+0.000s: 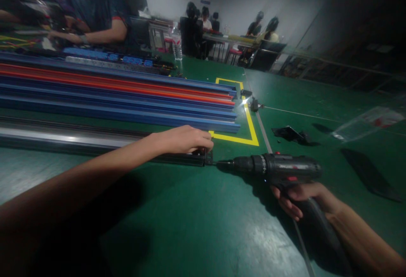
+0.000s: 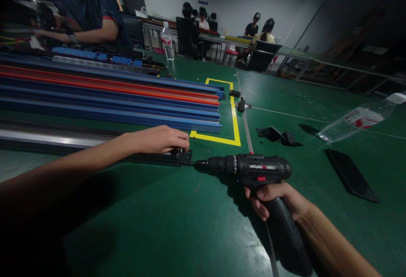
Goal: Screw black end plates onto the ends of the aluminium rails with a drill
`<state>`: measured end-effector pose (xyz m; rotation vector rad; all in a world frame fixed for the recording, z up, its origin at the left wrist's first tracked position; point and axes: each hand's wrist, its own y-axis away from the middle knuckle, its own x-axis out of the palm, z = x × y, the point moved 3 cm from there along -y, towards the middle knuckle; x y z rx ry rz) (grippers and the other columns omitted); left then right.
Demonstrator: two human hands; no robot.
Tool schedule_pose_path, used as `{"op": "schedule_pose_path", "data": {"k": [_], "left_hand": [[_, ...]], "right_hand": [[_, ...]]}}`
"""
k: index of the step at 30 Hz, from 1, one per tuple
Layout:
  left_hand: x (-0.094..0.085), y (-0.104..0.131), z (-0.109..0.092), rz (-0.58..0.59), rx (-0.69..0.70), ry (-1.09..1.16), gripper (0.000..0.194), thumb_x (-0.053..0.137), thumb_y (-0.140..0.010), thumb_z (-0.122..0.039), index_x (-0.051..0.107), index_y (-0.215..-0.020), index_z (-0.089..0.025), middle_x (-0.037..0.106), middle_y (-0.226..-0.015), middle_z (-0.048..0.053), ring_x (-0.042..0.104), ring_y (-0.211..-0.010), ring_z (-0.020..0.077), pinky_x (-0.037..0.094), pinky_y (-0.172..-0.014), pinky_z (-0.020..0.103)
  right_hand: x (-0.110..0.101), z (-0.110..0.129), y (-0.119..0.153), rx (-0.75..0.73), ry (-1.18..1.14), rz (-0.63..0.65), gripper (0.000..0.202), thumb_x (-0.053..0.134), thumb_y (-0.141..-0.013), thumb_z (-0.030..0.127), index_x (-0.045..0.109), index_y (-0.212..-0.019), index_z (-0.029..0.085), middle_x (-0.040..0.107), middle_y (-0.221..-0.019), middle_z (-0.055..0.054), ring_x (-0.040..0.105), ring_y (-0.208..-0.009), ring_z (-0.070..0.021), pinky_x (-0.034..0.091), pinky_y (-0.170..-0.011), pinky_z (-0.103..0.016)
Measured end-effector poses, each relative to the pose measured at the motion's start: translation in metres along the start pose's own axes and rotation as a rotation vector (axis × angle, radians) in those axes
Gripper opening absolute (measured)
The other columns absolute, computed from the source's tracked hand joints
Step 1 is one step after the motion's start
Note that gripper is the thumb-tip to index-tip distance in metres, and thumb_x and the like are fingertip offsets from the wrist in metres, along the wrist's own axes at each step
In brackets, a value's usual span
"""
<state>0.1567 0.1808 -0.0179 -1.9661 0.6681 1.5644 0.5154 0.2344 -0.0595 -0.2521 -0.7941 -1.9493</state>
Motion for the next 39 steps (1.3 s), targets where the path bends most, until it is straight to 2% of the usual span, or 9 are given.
{"op": "schedule_pose_path", "data": {"k": [13,22,29,34,39], "left_hand": [[0.000,0.000,0.001,-0.021,0.006,0.029,0.026,0.052,-0.086,-0.004,0.063,-0.095,-0.025,0.066,-0.096,0.000,0.062,-0.083,0.0143,0.033,-0.059,0.025],[0.001,0.001,0.001,-0.034,0.005,0.046,0.024,0.053,-0.086,-0.005,0.064,-0.095,-0.025,0.065,-0.095,0.000,0.061,-0.080,0.0137,0.034,-0.060,0.026],[0.001,0.001,0.002,-0.046,0.023,0.046,0.021,0.053,-0.088,-0.007,0.063,-0.093,-0.025,0.066,-0.094,0.000,0.061,-0.081,0.0143,0.034,-0.059,0.026],[0.002,0.001,0.001,-0.020,0.020,0.015,0.021,0.051,-0.090,-0.006,0.062,-0.094,-0.024,0.066,-0.094,0.001,0.061,-0.082,0.0144,0.033,-0.059,0.025],[0.001,0.001,0.002,-0.012,-0.017,0.097,0.019,0.052,-0.092,-0.009,0.063,-0.095,-0.024,0.067,-0.097,0.000,0.063,-0.086,0.0143,0.038,-0.065,0.023]], "right_hand": [[0.000,0.000,0.001,0.009,0.023,-0.036,0.029,0.074,-0.073,0.025,0.077,-0.096,0.008,0.070,-0.066,-0.006,0.062,-0.048,-0.0113,0.054,-0.049,-0.021],[-0.001,-0.001,-0.001,0.013,0.001,0.025,0.032,0.072,-0.074,0.025,0.076,-0.101,0.008,0.071,-0.068,-0.007,0.063,-0.049,-0.0118,0.053,-0.050,-0.020],[0.006,0.004,-0.003,-0.028,0.080,0.083,0.037,0.067,-0.075,0.028,0.075,-0.106,0.009,0.076,-0.086,-0.012,0.072,-0.065,-0.0184,0.057,-0.060,-0.026],[0.009,0.006,-0.004,-0.040,0.102,0.143,0.046,0.064,-0.076,0.029,0.072,-0.116,0.007,0.076,-0.100,-0.017,0.073,-0.074,-0.0190,0.055,-0.070,-0.027],[0.010,0.006,-0.004,-0.036,0.066,0.154,0.043,0.065,-0.078,0.027,0.072,-0.115,0.006,0.077,-0.099,-0.018,0.075,-0.074,-0.0196,0.057,-0.068,-0.025]]}}
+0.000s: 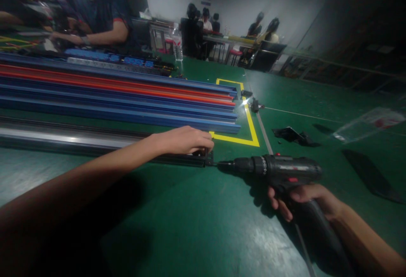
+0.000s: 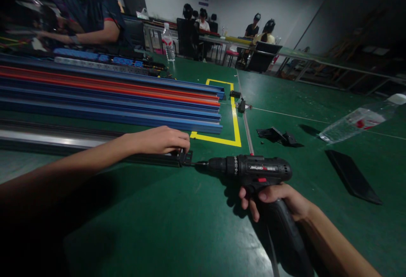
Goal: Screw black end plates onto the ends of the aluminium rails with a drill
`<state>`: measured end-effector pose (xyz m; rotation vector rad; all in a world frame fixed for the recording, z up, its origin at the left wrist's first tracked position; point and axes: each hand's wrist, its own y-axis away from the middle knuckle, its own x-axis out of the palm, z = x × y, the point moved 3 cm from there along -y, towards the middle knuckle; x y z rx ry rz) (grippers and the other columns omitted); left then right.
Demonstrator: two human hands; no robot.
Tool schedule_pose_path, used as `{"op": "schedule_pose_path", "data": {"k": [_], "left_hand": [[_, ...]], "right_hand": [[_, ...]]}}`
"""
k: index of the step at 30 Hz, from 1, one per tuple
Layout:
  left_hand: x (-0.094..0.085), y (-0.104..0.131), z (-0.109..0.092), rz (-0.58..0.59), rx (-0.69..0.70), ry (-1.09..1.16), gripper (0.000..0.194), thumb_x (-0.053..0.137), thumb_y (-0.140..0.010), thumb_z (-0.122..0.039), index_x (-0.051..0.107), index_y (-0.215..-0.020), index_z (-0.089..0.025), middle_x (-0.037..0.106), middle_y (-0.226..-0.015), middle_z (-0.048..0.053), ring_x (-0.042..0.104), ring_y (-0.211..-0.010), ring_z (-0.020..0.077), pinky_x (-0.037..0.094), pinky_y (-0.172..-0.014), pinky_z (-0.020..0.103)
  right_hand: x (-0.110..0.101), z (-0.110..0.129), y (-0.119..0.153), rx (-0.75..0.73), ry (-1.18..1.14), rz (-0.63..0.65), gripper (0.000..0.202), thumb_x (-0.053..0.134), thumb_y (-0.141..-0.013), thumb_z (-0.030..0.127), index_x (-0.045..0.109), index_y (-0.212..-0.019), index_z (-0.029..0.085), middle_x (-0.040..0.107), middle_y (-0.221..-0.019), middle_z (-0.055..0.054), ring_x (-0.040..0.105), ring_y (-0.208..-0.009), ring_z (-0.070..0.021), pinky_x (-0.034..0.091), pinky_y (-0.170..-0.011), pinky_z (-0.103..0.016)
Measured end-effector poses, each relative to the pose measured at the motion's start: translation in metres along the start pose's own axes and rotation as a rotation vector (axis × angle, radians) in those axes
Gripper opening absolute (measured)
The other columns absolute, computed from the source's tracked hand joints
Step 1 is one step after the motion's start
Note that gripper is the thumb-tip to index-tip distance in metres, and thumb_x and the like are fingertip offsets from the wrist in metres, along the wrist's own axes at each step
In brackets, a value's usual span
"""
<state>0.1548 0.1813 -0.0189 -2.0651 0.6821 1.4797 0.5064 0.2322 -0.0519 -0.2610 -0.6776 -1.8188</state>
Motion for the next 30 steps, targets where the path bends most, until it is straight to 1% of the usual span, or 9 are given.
{"op": "schedule_pose_path", "data": {"k": [5,9,13,16,19,23,27,30], "left_hand": [[-0.001,0.000,0.003,0.013,-0.055,0.179,0.021,0.054,-0.091,-0.010,0.066,-0.101,-0.024,0.070,-0.100,-0.001,0.064,-0.092,0.0149,0.044,-0.080,0.024],[-0.001,0.001,0.007,0.024,-0.076,0.266,0.022,0.057,-0.091,-0.014,0.065,-0.110,-0.024,0.070,-0.110,0.001,0.064,-0.100,0.0173,0.044,-0.087,0.026],[-0.002,0.001,0.010,0.057,-0.034,0.371,0.022,0.057,-0.096,-0.024,0.063,-0.117,-0.022,0.068,-0.115,0.005,0.063,-0.105,0.0188,0.045,-0.090,0.027],[-0.002,0.001,0.011,0.057,-0.008,0.423,0.024,0.052,-0.099,-0.030,0.062,-0.120,-0.021,0.068,-0.116,0.007,0.063,-0.106,0.0187,0.046,-0.092,0.028],[-0.002,0.000,0.011,0.057,0.001,0.416,0.027,0.046,-0.103,-0.033,0.062,-0.120,-0.021,0.068,-0.116,0.008,0.064,-0.105,0.0186,0.047,-0.091,0.028],[-0.002,-0.001,0.008,0.065,0.008,0.352,0.026,0.044,-0.104,-0.034,0.064,-0.116,-0.021,0.068,-0.116,0.007,0.063,-0.107,0.0192,0.046,-0.091,0.029],[-0.001,-0.001,0.005,0.057,-0.020,0.267,0.022,0.045,-0.103,-0.030,0.065,-0.106,-0.021,0.070,-0.104,0.005,0.064,-0.096,0.0184,0.045,-0.082,0.028],[0.000,-0.001,0.004,0.054,-0.051,0.228,0.019,0.046,-0.101,-0.026,0.065,-0.103,-0.022,0.070,-0.099,0.003,0.064,-0.092,0.0178,0.044,-0.079,0.028]], "right_hand": [[0.004,0.001,0.001,0.035,-0.078,-0.005,0.040,0.065,-0.080,0.022,0.072,-0.116,0.006,0.077,-0.097,-0.017,0.075,-0.068,-0.0177,0.058,-0.061,-0.020],[0.006,0.002,0.001,0.025,-0.093,0.014,0.039,0.062,-0.083,0.019,0.072,-0.117,0.005,0.078,-0.099,-0.019,0.076,-0.064,-0.0172,0.057,-0.058,-0.018],[0.006,0.001,-0.001,0.000,-0.123,0.047,0.043,0.061,-0.082,0.019,0.070,-0.120,0.002,0.077,-0.103,-0.022,0.077,-0.066,-0.0185,0.059,-0.059,-0.019],[0.005,0.000,-0.002,-0.009,-0.141,0.067,0.044,0.059,-0.082,0.019,0.069,-0.121,0.002,0.077,-0.105,-0.023,0.077,-0.067,-0.0187,0.060,-0.061,-0.020],[0.004,-0.001,-0.001,-0.008,-0.160,0.079,0.045,0.059,-0.082,0.019,0.068,-0.122,0.001,0.076,-0.106,-0.024,0.077,-0.066,-0.0183,0.060,-0.059,-0.019],[0.003,-0.003,-0.001,-0.012,-0.172,0.081,0.041,0.060,-0.082,0.019,0.070,-0.118,0.001,0.076,-0.106,-0.026,0.076,-0.064,-0.0178,0.059,-0.058,-0.019],[0.004,-0.003,-0.002,-0.026,-0.142,0.060,0.033,0.063,-0.085,0.022,0.072,-0.110,0.003,0.076,-0.101,-0.025,0.075,-0.063,-0.0185,0.060,-0.058,-0.022],[0.006,-0.002,-0.003,-0.047,-0.133,0.031,0.034,0.061,-0.090,0.028,0.072,-0.108,0.002,0.076,-0.099,-0.026,0.075,-0.062,-0.0190,0.060,-0.058,-0.023]]}}
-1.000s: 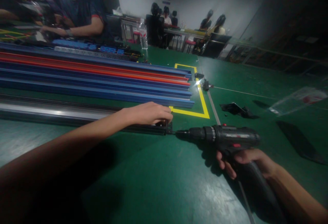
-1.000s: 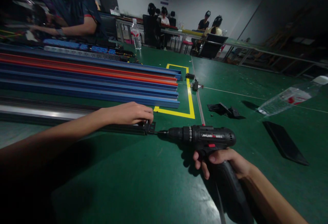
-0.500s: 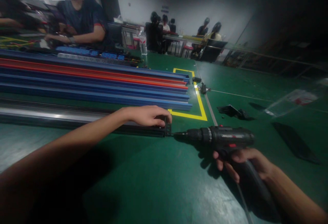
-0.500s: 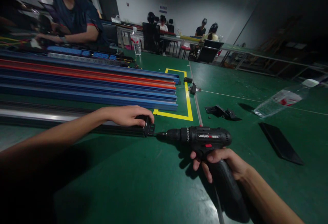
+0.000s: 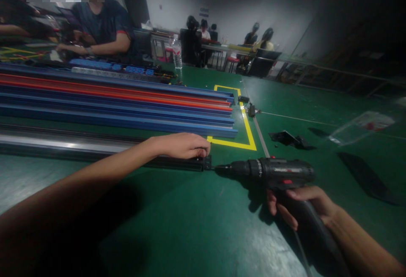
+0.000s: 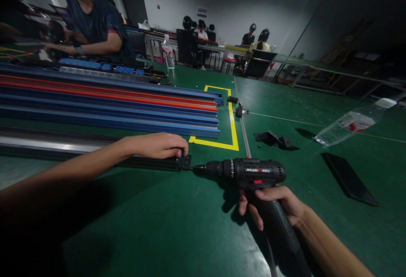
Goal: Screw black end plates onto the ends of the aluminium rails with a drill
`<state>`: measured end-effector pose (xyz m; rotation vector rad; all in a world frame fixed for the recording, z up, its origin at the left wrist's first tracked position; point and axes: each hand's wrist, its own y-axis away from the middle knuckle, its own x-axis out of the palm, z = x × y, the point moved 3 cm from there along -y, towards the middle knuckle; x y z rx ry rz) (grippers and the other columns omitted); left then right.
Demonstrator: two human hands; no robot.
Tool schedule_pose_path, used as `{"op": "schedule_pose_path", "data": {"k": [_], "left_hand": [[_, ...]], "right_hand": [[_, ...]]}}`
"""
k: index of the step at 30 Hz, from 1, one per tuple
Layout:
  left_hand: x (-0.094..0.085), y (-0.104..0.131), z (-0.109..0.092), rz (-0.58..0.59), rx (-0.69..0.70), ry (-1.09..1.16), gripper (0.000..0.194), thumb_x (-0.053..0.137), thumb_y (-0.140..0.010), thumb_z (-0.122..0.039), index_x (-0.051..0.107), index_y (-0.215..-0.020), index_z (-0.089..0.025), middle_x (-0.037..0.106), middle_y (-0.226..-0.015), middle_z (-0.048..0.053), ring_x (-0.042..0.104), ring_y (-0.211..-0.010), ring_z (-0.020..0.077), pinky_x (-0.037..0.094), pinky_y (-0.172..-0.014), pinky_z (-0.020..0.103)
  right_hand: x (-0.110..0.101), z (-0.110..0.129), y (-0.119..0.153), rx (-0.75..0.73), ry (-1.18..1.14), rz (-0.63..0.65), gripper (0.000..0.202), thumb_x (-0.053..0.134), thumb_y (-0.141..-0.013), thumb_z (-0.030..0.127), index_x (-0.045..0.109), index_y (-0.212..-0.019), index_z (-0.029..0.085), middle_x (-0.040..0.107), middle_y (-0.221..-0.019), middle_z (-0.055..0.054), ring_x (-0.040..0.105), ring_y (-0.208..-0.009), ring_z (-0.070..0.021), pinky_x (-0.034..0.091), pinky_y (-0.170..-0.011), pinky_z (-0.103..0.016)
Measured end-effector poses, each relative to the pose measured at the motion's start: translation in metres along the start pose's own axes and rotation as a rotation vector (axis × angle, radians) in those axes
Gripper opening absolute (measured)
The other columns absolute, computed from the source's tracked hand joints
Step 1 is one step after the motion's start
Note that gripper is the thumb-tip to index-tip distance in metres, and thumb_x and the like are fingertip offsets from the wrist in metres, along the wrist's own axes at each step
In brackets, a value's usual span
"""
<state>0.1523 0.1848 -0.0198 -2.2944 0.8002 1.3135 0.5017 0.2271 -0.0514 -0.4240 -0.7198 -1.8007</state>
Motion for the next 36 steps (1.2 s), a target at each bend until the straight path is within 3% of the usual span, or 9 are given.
{"op": "schedule_pose_path", "data": {"k": [7,15,36], "left_hand": [[0.001,0.000,-0.001,-0.007,-0.022,-0.004,0.020,0.045,-0.097,-0.017,0.065,-0.099,-0.021,0.069,-0.096,0.002,0.063,-0.088,0.0172,0.043,-0.077,0.028],[0.000,0.000,-0.003,-0.026,-0.029,0.001,0.022,0.045,-0.093,-0.014,0.065,-0.094,-0.021,0.067,-0.090,0.002,0.061,-0.083,0.0159,0.044,-0.076,0.028],[0.000,-0.001,-0.004,-0.027,-0.019,0.002,0.023,0.043,-0.089,-0.008,0.062,-0.088,-0.021,0.064,-0.085,0.000,0.058,-0.078,0.0149,0.041,-0.074,0.027]], "right_hand": [[0.003,0.001,0.000,0.017,-0.088,-0.040,0.057,0.048,-0.095,0.050,0.072,-0.105,-0.001,0.074,-0.096,-0.027,0.074,-0.065,-0.0232,0.059,-0.060,-0.027],[-0.003,-0.002,0.000,0.046,0.039,-0.090,0.032,0.066,-0.090,0.034,0.076,-0.096,0.005,0.076,-0.086,-0.017,0.071,-0.057,-0.0158,0.058,-0.055,-0.021],[-0.011,-0.007,0.003,0.063,0.102,-0.194,0.023,0.072,-0.081,0.031,0.076,-0.081,0.008,0.069,-0.070,-0.009,0.058,-0.045,-0.0098,0.049,-0.044,-0.019]]}}
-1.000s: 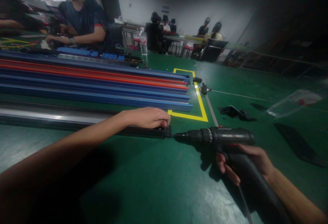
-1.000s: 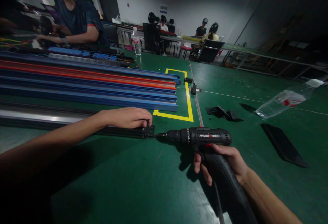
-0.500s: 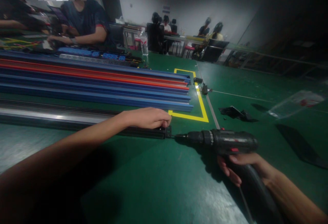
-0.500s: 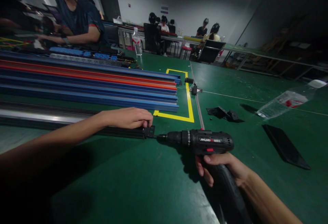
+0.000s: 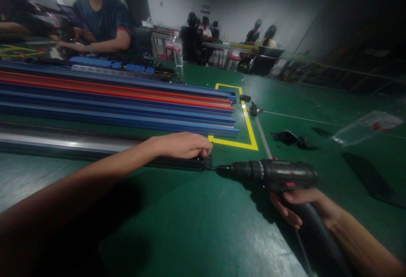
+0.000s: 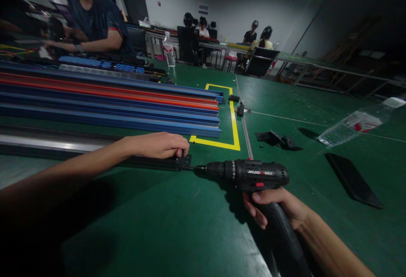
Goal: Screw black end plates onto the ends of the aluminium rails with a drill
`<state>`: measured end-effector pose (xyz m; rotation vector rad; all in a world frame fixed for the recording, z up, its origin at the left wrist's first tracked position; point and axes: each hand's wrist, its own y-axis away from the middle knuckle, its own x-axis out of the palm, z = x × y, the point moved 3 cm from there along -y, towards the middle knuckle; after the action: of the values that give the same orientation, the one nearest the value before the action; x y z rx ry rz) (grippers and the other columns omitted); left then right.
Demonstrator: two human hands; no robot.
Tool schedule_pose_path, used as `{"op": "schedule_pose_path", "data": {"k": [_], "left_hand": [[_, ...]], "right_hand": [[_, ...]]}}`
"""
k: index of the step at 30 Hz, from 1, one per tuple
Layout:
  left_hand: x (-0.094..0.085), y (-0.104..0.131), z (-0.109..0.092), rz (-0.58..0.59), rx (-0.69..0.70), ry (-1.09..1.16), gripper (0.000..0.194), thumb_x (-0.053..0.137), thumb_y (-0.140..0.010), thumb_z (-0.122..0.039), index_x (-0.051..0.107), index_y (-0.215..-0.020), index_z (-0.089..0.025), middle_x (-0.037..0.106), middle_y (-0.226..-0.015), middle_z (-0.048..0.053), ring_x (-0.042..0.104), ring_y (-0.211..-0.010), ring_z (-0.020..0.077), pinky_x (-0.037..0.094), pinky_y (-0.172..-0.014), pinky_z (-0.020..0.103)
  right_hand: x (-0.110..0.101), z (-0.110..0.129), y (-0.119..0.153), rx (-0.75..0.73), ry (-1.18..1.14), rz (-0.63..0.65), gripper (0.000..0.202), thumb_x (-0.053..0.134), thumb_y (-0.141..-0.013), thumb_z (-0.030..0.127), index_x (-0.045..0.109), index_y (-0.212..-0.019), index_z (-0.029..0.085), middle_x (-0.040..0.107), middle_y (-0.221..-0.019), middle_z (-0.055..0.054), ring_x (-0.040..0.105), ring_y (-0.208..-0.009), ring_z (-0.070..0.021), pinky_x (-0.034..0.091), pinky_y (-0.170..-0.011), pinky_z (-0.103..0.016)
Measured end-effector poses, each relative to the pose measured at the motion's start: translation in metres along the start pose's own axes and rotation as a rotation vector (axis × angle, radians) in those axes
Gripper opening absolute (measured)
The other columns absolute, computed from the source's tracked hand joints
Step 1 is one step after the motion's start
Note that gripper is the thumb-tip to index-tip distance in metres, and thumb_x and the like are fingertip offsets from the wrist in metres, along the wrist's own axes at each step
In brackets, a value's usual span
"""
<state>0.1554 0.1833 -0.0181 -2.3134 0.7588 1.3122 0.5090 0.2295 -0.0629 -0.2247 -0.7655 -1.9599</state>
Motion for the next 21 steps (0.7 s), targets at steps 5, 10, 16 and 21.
{"op": "schedule_pose_path", "data": {"k": [5,10,16,21], "left_hand": [[-0.0006,-0.0001,-0.0008,0.004,0.012,0.004,0.022,0.042,-0.089,-0.007,0.058,-0.083,-0.020,0.063,-0.085,0.000,0.057,-0.080,0.0145,0.041,-0.075,0.027],[-0.0012,0.0004,-0.0007,0.006,0.026,0.011,0.021,0.043,-0.091,-0.008,0.058,-0.084,-0.020,0.064,-0.086,0.000,0.057,-0.080,0.0140,0.042,-0.077,0.027],[0.0001,0.0005,0.0010,0.006,0.027,-0.006,0.021,0.043,-0.094,-0.012,0.062,-0.089,-0.021,0.065,-0.089,0.001,0.059,-0.084,0.0153,0.042,-0.078,0.028],[0.0000,0.0009,0.0014,0.004,0.021,-0.010,0.021,0.044,-0.095,-0.013,0.063,-0.090,-0.021,0.066,-0.089,0.001,0.059,-0.084,0.0157,0.042,-0.078,0.028]], "right_hand": [[-0.0016,-0.0015,0.0003,0.017,-0.013,0.010,0.023,0.072,-0.081,0.030,0.076,-0.083,0.007,0.070,-0.070,-0.009,0.058,-0.045,-0.0096,0.049,-0.045,-0.019],[0.0017,0.0002,-0.0001,0.028,-0.048,0.049,0.026,0.071,-0.082,0.030,0.075,-0.091,0.006,0.072,-0.076,-0.011,0.063,-0.050,-0.0117,0.053,-0.049,-0.021],[0.0043,0.0030,-0.0007,0.027,-0.038,0.052,0.026,0.071,-0.083,0.031,0.076,-0.090,0.006,0.072,-0.078,-0.012,0.066,-0.052,-0.0128,0.053,-0.051,-0.020],[0.0044,0.0044,-0.0015,0.029,-0.020,0.061,0.028,0.071,-0.083,0.032,0.076,-0.090,0.005,0.072,-0.078,-0.012,0.066,-0.055,-0.0130,0.054,-0.053,-0.020]]}}
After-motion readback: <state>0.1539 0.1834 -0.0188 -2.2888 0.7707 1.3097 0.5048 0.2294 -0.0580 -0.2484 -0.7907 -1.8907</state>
